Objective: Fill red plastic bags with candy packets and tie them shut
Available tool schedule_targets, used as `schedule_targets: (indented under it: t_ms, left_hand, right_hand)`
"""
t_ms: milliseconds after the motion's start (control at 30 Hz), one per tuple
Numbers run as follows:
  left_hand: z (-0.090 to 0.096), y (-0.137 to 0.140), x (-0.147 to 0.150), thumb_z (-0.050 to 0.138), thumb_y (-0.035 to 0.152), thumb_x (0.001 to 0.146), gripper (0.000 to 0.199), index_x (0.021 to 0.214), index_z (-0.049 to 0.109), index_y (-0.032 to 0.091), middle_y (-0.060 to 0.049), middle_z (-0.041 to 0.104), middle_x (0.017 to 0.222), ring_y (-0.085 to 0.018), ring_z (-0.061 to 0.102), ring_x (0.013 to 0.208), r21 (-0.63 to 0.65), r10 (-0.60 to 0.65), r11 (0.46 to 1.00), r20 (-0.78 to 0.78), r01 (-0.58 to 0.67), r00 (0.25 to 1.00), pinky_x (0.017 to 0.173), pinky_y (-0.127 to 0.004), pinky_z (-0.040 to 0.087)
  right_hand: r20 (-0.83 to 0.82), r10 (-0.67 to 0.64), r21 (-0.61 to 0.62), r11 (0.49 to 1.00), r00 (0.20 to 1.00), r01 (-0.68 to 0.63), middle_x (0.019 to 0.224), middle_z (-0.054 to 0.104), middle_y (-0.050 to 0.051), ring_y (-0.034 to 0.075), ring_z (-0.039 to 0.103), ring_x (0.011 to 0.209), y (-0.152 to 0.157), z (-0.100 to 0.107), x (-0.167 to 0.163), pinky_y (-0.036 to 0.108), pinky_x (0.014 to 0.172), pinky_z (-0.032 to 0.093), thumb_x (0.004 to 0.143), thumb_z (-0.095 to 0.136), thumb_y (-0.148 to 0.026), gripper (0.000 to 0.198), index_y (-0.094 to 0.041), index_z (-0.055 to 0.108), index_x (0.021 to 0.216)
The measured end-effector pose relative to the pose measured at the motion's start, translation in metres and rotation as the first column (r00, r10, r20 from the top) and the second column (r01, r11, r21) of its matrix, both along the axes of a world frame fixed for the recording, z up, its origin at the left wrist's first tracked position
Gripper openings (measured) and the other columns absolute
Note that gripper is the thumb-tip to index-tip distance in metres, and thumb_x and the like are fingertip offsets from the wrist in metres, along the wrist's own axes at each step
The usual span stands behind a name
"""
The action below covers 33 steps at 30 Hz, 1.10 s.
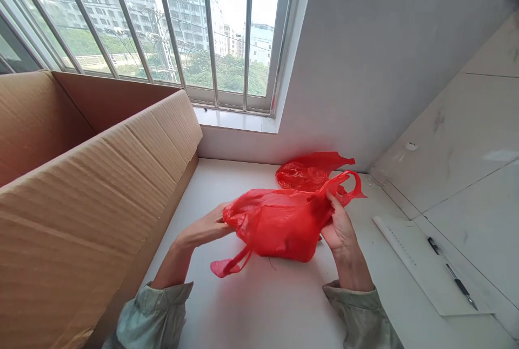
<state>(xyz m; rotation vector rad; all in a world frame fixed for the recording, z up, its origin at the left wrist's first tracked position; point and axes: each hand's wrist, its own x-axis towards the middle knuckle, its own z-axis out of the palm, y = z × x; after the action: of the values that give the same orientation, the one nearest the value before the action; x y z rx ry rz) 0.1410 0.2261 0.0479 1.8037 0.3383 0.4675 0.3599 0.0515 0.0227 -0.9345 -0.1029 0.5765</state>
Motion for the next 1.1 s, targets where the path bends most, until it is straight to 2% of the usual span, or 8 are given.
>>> schedule_targets:
  t_ms: [167, 300, 367, 567, 733, 833, 933, 1100]
  left_hand:
    - [0.005, -0.011, 0.015, 0.078, 0.027, 0.074, 0.072, 0.14, 0.049, 0.03, -0.006, 0.058, 0.134, -0.028, 0.056, 0.117, 0.038, -0.169, 0.985, 0.013, 0.168, 0.986, 0.092, -0.032, 0.049]
    - [0.002, -0.013, 0.02, 0.065, 0.033, 0.088, 0.015, 0.093, 0.072, 0.021, -0.01, 0.056, 0.136, -0.031, 0.053, 0.124, -0.006, -0.196, 0.98, 0.076, 0.197, 0.978, 0.094, -0.034, 0.047]
    - [0.0, -0.012, 0.021, 0.062, 0.038, 0.09, 0.026, 0.074, 0.066, 0.018, -0.012, 0.061, 0.129, -0.034, 0.047, 0.131, -0.07, -0.193, 0.977, 0.132, 0.203, 0.972, 0.097, -0.038, 0.046]
    - [0.001, -0.011, 0.02, 0.053, 0.06, 0.092, 0.045, 0.07, 0.046, 0.021, -0.007, 0.069, 0.115, -0.033, 0.047, 0.132, -0.279, -0.103, 0.938, 0.346, 0.207, 0.933, 0.106, -0.049, 0.041]
    - [0.01, -0.021, 0.021, 0.067, 0.063, 0.081, 0.051, 0.065, 0.043, 0.021, -0.005, 0.068, 0.074, -0.028, 0.065, 0.091, -0.446, -0.008, 0.874, 0.378, 0.19, 0.926, 0.101, -0.046, 0.044]
    - [0.015, -0.032, 0.027, 0.073, 0.05, 0.079, 0.046, 0.062, 0.04, 0.021, 0.005, 0.044, 0.049, -0.015, 0.052, 0.057, -0.581, 0.102, 0.809, 0.288, 0.089, 0.952, 0.083, -0.035, 0.051]
    - [0.017, -0.042, 0.034, 0.067, 0.034, 0.079, 0.04, 0.061, 0.033, 0.021, 0.008, 0.023, 0.051, -0.008, 0.024, 0.045, -0.653, 0.176, 0.757, 0.214, 0.007, 0.961, 0.064, -0.027, 0.049]
    - [0.019, -0.046, 0.034, 0.061, 0.021, 0.057, 0.027, 0.063, 0.035, 0.02, 0.003, 0.035, 0.068, -0.009, 0.037, 0.057, -0.707, 0.178, 0.703, 0.073, -0.075, 0.981, 0.059, -0.024, 0.045]
  right_hand:
    - [-0.059, 0.052, -0.006, 0.999, 0.997, -0.052, 0.078, 0.074, -0.003, 0.014, 0.069, 0.069, 0.001, 0.001, -0.005, 0.024, 0.065, 0.058, 0.069, 0.081, -0.03, 0.023, -0.021, 0.069, 0.086]
    - [-0.041, 0.109, 0.014, 0.994, 0.993, -0.109, 0.07, 0.069, -0.003, 0.012, 0.064, 0.063, -0.002, 0.008, -0.005, 0.023, 0.059, 0.054, 0.067, 0.083, -0.027, 0.021, -0.019, 0.068, 0.079]
    - [-0.039, 0.107, 0.031, 0.994, 0.994, -0.106, 0.068, 0.068, -0.004, 0.012, 0.063, 0.063, -0.004, 0.011, -0.003, 0.022, 0.059, 0.053, 0.069, 0.081, -0.028, 0.018, -0.02, 0.067, 0.077]
    - [-0.037, 0.081, 0.06, 0.995, 0.996, -0.079, 0.087, 0.074, -0.001, 0.015, 0.068, 0.083, -0.01, 0.016, 0.001, 0.026, 0.076, 0.055, 0.077, 0.073, -0.036, 0.018, -0.022, 0.07, 0.088]
    - [0.009, 0.254, 0.111, 0.961, 0.967, -0.253, 0.072, 0.064, -0.002, 0.019, 0.066, 0.08, -0.01, 0.021, -0.007, 0.037, 0.083, 0.054, 0.077, 0.072, -0.043, 0.021, -0.023, 0.062, 0.077]
    - [0.002, 0.296, 0.178, 0.94, 0.955, -0.292, 0.056, 0.039, -0.009, 0.01, 0.047, 0.054, -0.005, 0.02, -0.013, 0.031, 0.08, 0.051, 0.078, 0.072, -0.032, 0.023, -0.023, 0.053, 0.069]
    - [0.033, 0.322, 0.17, 0.931, 0.946, -0.322, 0.059, 0.031, -0.009, 0.008, 0.033, 0.05, 0.0, 0.018, -0.02, 0.027, 0.07, 0.048, 0.078, 0.069, -0.029, 0.015, -0.024, 0.055, 0.076]
    - [0.093, 0.34, 0.135, 0.927, 0.936, -0.35, 0.068, 0.038, -0.006, 0.01, 0.039, 0.06, -0.001, 0.019, -0.025, 0.024, 0.063, 0.043, 0.067, 0.069, -0.021, 0.023, -0.024, 0.06, 0.088]
